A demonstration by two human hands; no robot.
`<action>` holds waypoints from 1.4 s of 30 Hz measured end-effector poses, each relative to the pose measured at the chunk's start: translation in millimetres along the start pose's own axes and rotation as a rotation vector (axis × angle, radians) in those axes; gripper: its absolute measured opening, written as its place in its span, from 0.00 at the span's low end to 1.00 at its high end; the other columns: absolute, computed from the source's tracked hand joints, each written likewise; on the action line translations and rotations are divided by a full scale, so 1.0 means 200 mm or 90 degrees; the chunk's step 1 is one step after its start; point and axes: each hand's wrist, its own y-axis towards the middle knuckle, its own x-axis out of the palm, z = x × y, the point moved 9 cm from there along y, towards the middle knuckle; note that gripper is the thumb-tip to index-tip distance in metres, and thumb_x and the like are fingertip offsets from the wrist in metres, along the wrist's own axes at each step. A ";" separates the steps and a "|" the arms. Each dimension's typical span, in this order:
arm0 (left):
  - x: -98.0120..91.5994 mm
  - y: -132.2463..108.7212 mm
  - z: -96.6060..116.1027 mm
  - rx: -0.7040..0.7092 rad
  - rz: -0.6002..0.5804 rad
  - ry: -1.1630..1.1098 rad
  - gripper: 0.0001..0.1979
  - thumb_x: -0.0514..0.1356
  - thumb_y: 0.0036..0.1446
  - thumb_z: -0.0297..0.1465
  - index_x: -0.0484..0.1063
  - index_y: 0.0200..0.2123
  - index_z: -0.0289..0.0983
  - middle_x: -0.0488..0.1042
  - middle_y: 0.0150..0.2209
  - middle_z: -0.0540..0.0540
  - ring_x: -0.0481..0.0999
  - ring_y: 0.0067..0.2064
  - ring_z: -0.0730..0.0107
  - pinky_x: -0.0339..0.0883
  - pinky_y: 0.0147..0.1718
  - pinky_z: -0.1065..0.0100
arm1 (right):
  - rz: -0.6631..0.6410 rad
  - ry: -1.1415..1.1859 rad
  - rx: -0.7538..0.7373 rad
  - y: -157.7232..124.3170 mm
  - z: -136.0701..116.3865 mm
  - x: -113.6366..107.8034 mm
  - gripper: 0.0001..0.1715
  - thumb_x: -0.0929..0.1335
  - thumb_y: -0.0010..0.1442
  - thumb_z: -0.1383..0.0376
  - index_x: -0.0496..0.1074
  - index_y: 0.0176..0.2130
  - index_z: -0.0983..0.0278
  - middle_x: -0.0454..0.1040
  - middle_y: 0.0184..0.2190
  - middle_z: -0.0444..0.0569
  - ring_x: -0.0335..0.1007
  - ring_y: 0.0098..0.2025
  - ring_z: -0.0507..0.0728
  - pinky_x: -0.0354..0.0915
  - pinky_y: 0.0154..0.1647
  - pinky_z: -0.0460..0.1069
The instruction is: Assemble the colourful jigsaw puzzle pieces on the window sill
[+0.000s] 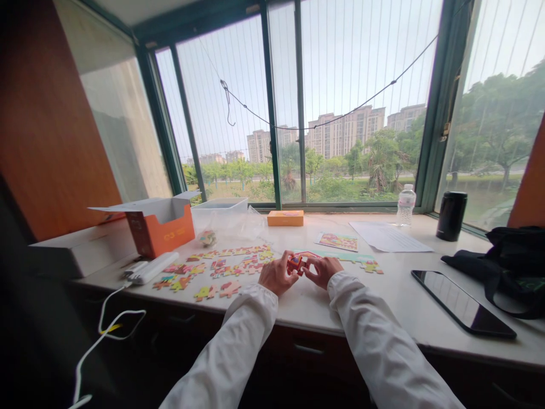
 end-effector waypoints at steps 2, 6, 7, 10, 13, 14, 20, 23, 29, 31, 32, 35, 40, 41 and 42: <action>0.00 0.00 0.00 -0.007 -0.005 0.003 0.21 0.57 0.54 0.38 0.61 0.52 0.46 0.79 0.37 0.51 0.79 0.40 0.61 0.68 0.39 0.65 | -0.004 -0.006 0.000 0.00 0.00 0.00 0.21 0.61 0.61 0.50 0.76 0.34 0.57 0.72 0.18 0.43 0.66 0.21 0.52 0.50 0.25 0.47; -0.01 0.00 0.00 -0.018 -0.014 0.015 0.20 0.57 0.55 0.39 0.61 0.52 0.46 0.79 0.37 0.51 0.79 0.41 0.61 0.68 0.39 0.65 | -0.003 -0.031 0.005 0.00 0.00 0.00 0.21 0.60 0.61 0.49 0.76 0.34 0.57 0.72 0.18 0.43 0.67 0.22 0.53 0.50 0.26 0.47; -0.01 0.00 0.00 -0.021 -0.017 0.018 0.20 0.57 0.55 0.39 0.61 0.52 0.46 0.79 0.37 0.51 0.79 0.40 0.61 0.68 0.39 0.65 | -0.003 -0.037 0.010 0.00 0.00 0.00 0.21 0.60 0.61 0.49 0.76 0.35 0.57 0.73 0.18 0.43 0.67 0.22 0.53 0.50 0.26 0.47; -0.01 0.00 0.01 -0.029 -0.016 0.020 0.20 0.57 0.56 0.39 0.62 0.51 0.45 0.79 0.35 0.51 0.79 0.39 0.62 0.68 0.38 0.65 | -0.012 -0.054 0.026 0.00 0.02 0.00 0.21 0.61 0.61 0.48 0.76 0.36 0.56 0.74 0.20 0.43 0.68 0.23 0.53 0.50 0.27 0.47; -0.03 0.00 0.01 -0.030 0.001 0.009 0.19 0.56 0.56 0.38 0.62 0.51 0.45 0.78 0.32 0.53 0.79 0.37 0.63 0.67 0.37 0.67 | -0.019 -0.070 0.042 0.01 0.03 -0.01 0.22 0.59 0.62 0.47 0.76 0.37 0.54 0.76 0.22 0.43 0.70 0.25 0.54 0.50 0.28 0.47; -0.03 0.00 0.01 -0.030 0.007 0.006 0.19 0.56 0.56 0.39 0.62 0.51 0.45 0.78 0.31 0.53 0.78 0.37 0.64 0.66 0.36 0.67 | -0.019 -0.075 0.049 0.01 0.03 -0.01 0.23 0.59 0.62 0.46 0.76 0.37 0.54 0.76 0.23 0.44 0.70 0.25 0.55 0.50 0.28 0.47; -0.06 0.01 0.02 -0.047 0.037 0.002 0.18 0.56 0.57 0.41 0.63 0.50 0.45 0.77 0.30 0.53 0.78 0.36 0.65 0.64 0.35 0.68 | -0.023 -0.092 0.100 0.02 0.07 -0.04 0.27 0.57 0.62 0.42 0.75 0.41 0.53 0.77 0.24 0.44 0.73 0.30 0.56 0.51 0.29 0.47; -0.09 0.01 0.00 -0.081 0.060 -0.001 0.18 0.56 0.57 0.42 0.64 0.50 0.44 0.77 0.30 0.53 0.78 0.35 0.66 0.63 0.34 0.69 | -0.019 -0.097 0.122 0.02 0.08 -0.06 0.28 0.55 0.64 0.43 0.75 0.43 0.52 0.78 0.26 0.45 0.74 0.30 0.57 0.52 0.30 0.47; -0.21 -0.01 -0.07 -0.142 0.134 0.002 0.20 0.55 0.59 0.46 0.64 0.50 0.44 0.78 0.33 0.53 0.78 0.35 0.67 0.61 0.30 0.70 | -0.026 -0.097 0.165 0.01 0.11 -0.08 0.30 0.52 0.67 0.46 0.75 0.44 0.52 0.80 0.31 0.46 0.75 0.33 0.57 0.53 0.31 0.48; -0.24 -0.04 -0.05 -0.125 0.136 0.015 0.19 0.56 0.59 0.46 0.65 0.50 0.44 0.78 0.35 0.52 0.78 0.36 0.67 0.60 0.30 0.70 | -0.047 -0.096 0.167 0.01 0.12 -0.07 0.31 0.51 0.67 0.46 0.75 0.44 0.52 0.80 0.32 0.47 0.75 0.35 0.58 0.55 0.32 0.48; -0.25 -0.06 -0.04 -0.113 0.133 0.024 0.19 0.56 0.59 0.46 0.66 0.49 0.45 0.78 0.36 0.52 0.77 0.37 0.67 0.61 0.31 0.71 | -0.059 -0.094 0.164 0.01 0.11 -0.07 0.31 0.51 0.67 0.46 0.75 0.45 0.51 0.80 0.33 0.47 0.75 0.35 0.58 0.55 0.33 0.48; -0.26 -0.14 0.00 -0.082 0.114 0.052 0.18 0.57 0.58 0.45 0.68 0.49 0.46 0.78 0.38 0.51 0.77 0.40 0.67 0.62 0.33 0.70 | -0.085 -0.091 0.152 0.02 0.11 -0.05 0.32 0.50 0.67 0.45 0.75 0.46 0.50 0.80 0.34 0.48 0.75 0.36 0.58 0.57 0.34 0.49; -0.19 -0.25 -0.03 -0.119 0.016 0.081 0.20 0.59 0.56 0.48 0.71 0.49 0.48 0.77 0.34 0.52 0.76 0.37 0.68 0.64 0.35 0.70 | -0.111 -0.093 0.120 0.02 0.10 0.00 0.32 0.50 0.67 0.45 0.76 0.41 0.50 0.79 0.31 0.46 0.74 0.34 0.58 0.57 0.34 0.50; -0.17 -0.26 -0.04 -0.130 -0.009 0.083 0.21 0.59 0.56 0.49 0.71 0.50 0.48 0.77 0.33 0.52 0.76 0.37 0.67 0.65 0.36 0.69 | -0.114 -0.092 0.113 0.02 0.09 0.01 0.32 0.50 0.66 0.45 0.77 0.39 0.50 0.79 0.30 0.46 0.74 0.33 0.58 0.56 0.34 0.49; -0.16 -0.27 -0.05 -0.137 -0.030 0.082 0.22 0.59 0.55 0.50 0.71 0.50 0.48 0.77 0.33 0.51 0.77 0.37 0.66 0.65 0.36 0.69 | -0.117 -0.091 0.106 0.02 0.09 0.02 0.32 0.50 0.66 0.46 0.77 0.37 0.51 0.78 0.29 0.46 0.74 0.33 0.58 0.56 0.33 0.49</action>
